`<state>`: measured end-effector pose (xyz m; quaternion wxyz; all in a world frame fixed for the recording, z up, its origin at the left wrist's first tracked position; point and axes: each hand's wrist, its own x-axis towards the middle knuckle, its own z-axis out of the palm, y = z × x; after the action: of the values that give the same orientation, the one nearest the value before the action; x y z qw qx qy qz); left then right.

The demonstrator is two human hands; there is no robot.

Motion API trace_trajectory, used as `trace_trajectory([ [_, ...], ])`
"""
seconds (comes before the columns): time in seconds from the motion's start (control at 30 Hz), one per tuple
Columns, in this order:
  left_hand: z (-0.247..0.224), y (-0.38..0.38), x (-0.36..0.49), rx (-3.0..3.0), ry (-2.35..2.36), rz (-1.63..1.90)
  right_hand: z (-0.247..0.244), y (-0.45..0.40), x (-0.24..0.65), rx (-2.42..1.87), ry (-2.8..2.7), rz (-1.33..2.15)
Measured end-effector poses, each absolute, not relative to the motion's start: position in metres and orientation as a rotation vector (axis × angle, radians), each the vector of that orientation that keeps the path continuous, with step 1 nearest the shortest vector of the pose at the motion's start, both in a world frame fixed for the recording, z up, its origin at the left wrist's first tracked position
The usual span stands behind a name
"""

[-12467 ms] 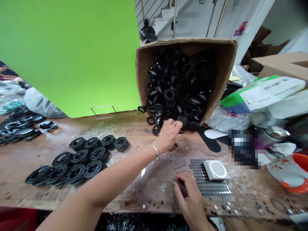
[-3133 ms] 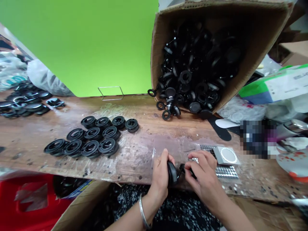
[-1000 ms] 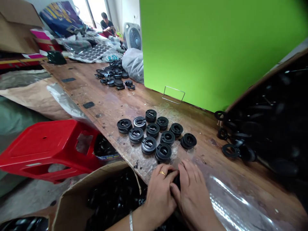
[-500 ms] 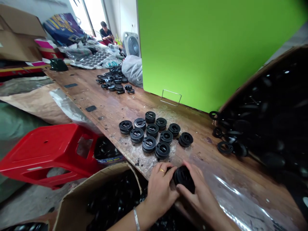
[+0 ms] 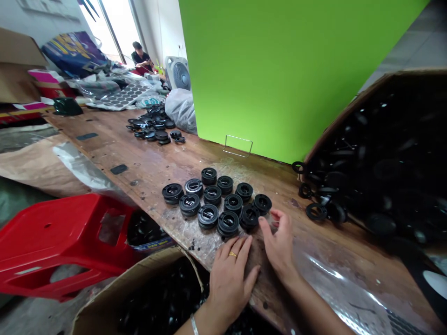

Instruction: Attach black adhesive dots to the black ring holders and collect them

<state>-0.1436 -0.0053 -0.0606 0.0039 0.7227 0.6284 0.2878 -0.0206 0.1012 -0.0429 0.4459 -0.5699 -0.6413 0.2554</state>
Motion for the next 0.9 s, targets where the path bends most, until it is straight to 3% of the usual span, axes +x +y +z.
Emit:
trace_trajectory([
  [0.5, -0.063, 0.003, -0.147, 2.441, 2.039, 0.702, -0.053, 0.134, -0.062, -1.322, -1.658, 0.809],
  [0.9, -0.072, 0.007, -0.151, 2.455, 1.729, 1.317, -0.028, 0.113, 0.079, -1.491, -1.266, 0.841],
])
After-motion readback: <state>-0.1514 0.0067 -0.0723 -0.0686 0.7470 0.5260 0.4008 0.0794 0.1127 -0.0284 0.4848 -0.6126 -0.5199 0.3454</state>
